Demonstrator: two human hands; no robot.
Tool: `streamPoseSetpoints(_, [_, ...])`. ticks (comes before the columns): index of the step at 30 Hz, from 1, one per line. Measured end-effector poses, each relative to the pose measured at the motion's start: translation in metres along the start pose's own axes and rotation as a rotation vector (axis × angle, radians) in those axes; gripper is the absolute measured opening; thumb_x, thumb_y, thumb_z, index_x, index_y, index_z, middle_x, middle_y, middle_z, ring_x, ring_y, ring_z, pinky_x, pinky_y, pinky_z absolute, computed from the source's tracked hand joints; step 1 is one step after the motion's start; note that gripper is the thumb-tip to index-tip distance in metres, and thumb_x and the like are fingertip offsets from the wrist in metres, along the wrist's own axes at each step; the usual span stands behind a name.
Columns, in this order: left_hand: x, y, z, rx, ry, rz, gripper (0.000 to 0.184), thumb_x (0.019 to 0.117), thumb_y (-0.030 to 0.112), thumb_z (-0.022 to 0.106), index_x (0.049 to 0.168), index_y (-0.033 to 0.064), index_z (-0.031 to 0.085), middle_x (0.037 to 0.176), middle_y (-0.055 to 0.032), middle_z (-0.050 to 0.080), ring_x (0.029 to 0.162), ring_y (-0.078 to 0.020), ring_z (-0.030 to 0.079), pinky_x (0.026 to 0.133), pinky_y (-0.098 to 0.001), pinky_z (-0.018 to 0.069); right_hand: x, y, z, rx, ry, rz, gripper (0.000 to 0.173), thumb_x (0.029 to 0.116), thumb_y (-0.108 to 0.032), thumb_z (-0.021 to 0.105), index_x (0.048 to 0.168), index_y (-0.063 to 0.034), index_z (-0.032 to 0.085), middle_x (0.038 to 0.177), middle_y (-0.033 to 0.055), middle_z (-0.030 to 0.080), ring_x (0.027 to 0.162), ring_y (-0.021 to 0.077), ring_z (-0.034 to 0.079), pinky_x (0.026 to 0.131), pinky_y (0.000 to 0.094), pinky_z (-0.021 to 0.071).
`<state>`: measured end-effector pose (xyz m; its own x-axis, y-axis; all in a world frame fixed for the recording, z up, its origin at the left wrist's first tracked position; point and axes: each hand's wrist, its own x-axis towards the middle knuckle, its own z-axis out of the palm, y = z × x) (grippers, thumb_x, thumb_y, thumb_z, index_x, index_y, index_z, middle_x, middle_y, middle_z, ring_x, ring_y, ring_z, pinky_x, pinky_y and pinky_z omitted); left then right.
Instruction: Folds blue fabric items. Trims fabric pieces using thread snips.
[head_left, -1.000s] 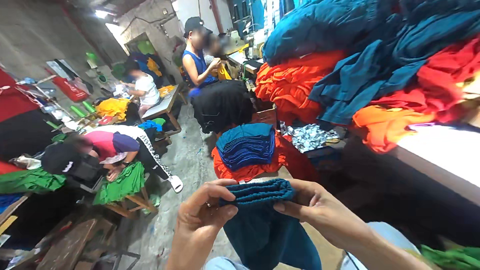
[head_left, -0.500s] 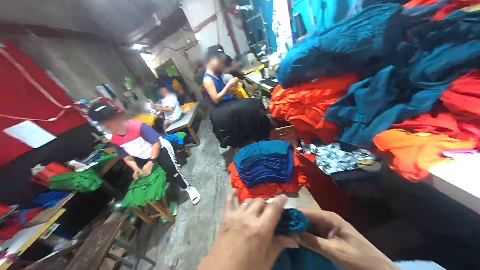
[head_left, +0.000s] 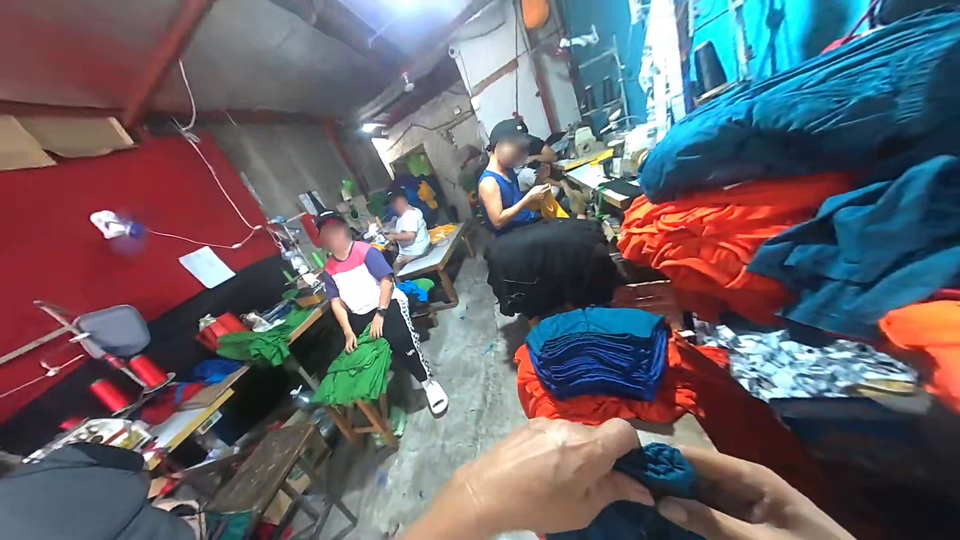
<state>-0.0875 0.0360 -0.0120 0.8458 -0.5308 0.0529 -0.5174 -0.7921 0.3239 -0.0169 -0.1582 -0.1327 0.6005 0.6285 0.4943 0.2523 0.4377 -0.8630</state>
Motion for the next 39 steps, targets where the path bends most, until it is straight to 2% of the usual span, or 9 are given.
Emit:
streamPoseSetpoints(4, [-0.01,-0.008,-0.04,0.039,0.145,0.029,0.021,0.1012,0.016,0.06,0.111,-0.0017,0.066,0.086,-0.0107,0.069,0.077,-0.0164,0.068,0.071,-0.0358,0.0567,-0.01,0.0,-0.027,-0.084,-0.027,-0.049,0.043,0.089,-0.017,0.073,0.13,-0.0209,0.062,0.1,-0.0169,0.071,0.084,-0.0038,0.067,0.074,0.0169,0.0568])
streamPoseSetpoints(7, [-0.023,-0.011,-0.075,0.1,0.222,-0.007,0.025,0.1014,0.018,0.059,0.12,0.0041,0.066,0.099,-0.0003,0.07,0.084,-0.0017,0.065,0.077,-0.0234,0.056,-0.021,0.015,-0.045,-0.186,0.061,-0.033,0.03,0.0906,-0.029,0.074,0.12,-0.0231,0.069,0.097,-0.0123,0.073,0.076,-0.0026,0.066,0.066,0.0159,0.0557])
streamPoseSetpoints(11, [-0.024,-0.006,-0.104,0.151,0.292,-0.061,0.024,0.1037,0.029,0.053,0.12,0.0154,0.065,0.098,0.0125,0.069,0.085,0.0079,0.064,0.076,-0.0145,0.0555,-0.03,0.011,-0.051,-0.198,0.17,0.074,0.018,0.0908,-0.007,0.067,0.106,-0.0137,0.073,0.081,-0.0077,0.071,0.066,-0.0002,0.063,0.061,0.0165,0.0541])
streamPoseSetpoints(15, [-0.011,-0.012,-0.108,0.123,0.319,0.024,0.021,0.1041,0.035,0.054,0.114,0.0207,0.064,0.09,0.0142,0.068,0.078,0.0067,0.065,0.068,-0.0121,0.0552,-0.03,0.003,-0.055,-0.273,0.226,0.074,0.012,0.0931,-0.001,0.065,0.096,-0.0094,0.073,0.077,-0.0082,0.069,0.064,-0.0031,0.06,0.059,0.0129,0.0499])
streamPoseSetpoints(20, [-0.002,-0.026,-0.11,0.197,0.322,0.005,0.021,0.1036,0.035,0.053,0.113,0.02,0.065,0.093,0.0152,0.067,0.082,0.0095,0.063,0.073,-0.0118,0.0538,-0.017,0.01,-0.06,-0.3,0.237,0.093,0.01,0.0953,-0.004,0.063,0.093,-0.0104,0.069,0.076,-0.007,0.065,0.056,-0.0029,0.052,0.051,0.013,0.0442])
streamPoseSetpoints(27, [0.005,-0.045,-0.11,0.084,0.255,0.011,0.016,0.1041,0.035,0.054,0.112,0.0253,0.064,0.091,0.0193,0.067,0.081,0.0109,0.063,0.071,-0.01,0.0545,-0.011,0.036,-0.071,-0.121,0.18,0.223,0.01,0.1023,-0.004,0.054,0.102,-0.0093,0.062,0.073,-0.0038,0.064,0.051,-0.0013,0.051,0.046,0.0133,0.0437])
streamPoseSetpoints(32, [0.038,-0.077,-0.079,0.028,0.137,-0.139,0.011,0.0996,0.019,0.055,0.105,0.018,0.064,0.085,0.0134,0.066,0.077,0.0074,0.062,0.069,-0.0136,0.0538,-0.01,0.079,-0.092,-0.096,0.246,0.363,0.008,0.1014,-0.001,0.055,0.1,-0.0055,0.062,0.075,-0.0012,0.065,0.053,0.001,0.054,0.05,0.0156,0.047])
streamPoseSetpoints(35, [0.084,-0.111,-0.044,-0.03,0.075,-0.247,0.009,0.1014,0.01,0.057,0.106,0.007,0.064,0.085,0.002,0.064,0.076,-0.0019,0.061,0.072,-0.0244,0.0528,-0.009,0.11,-0.125,-0.176,0.338,0.465,0.006,0.1026,-0.002,0.055,0.104,-0.003,0.061,0.079,0.0013,0.064,0.054,0.0028,0.056,0.05,0.018,0.0486])
streamPoseSetpoints(39, [0.15,-0.18,0.003,-0.045,0.133,-0.091,0.019,0.1043,0.019,0.056,0.114,0.0042,0.063,0.093,-0.0051,0.067,0.083,-0.0095,0.065,0.078,-0.0343,0.0551,-0.009,0.132,-0.176,-0.406,0.55,0.439,0.012,0.104,-0.006,0.054,0.11,-0.001,0.063,0.084,0.0048,0.067,0.059,0.0069,0.06,0.052,0.0233,0.0512])
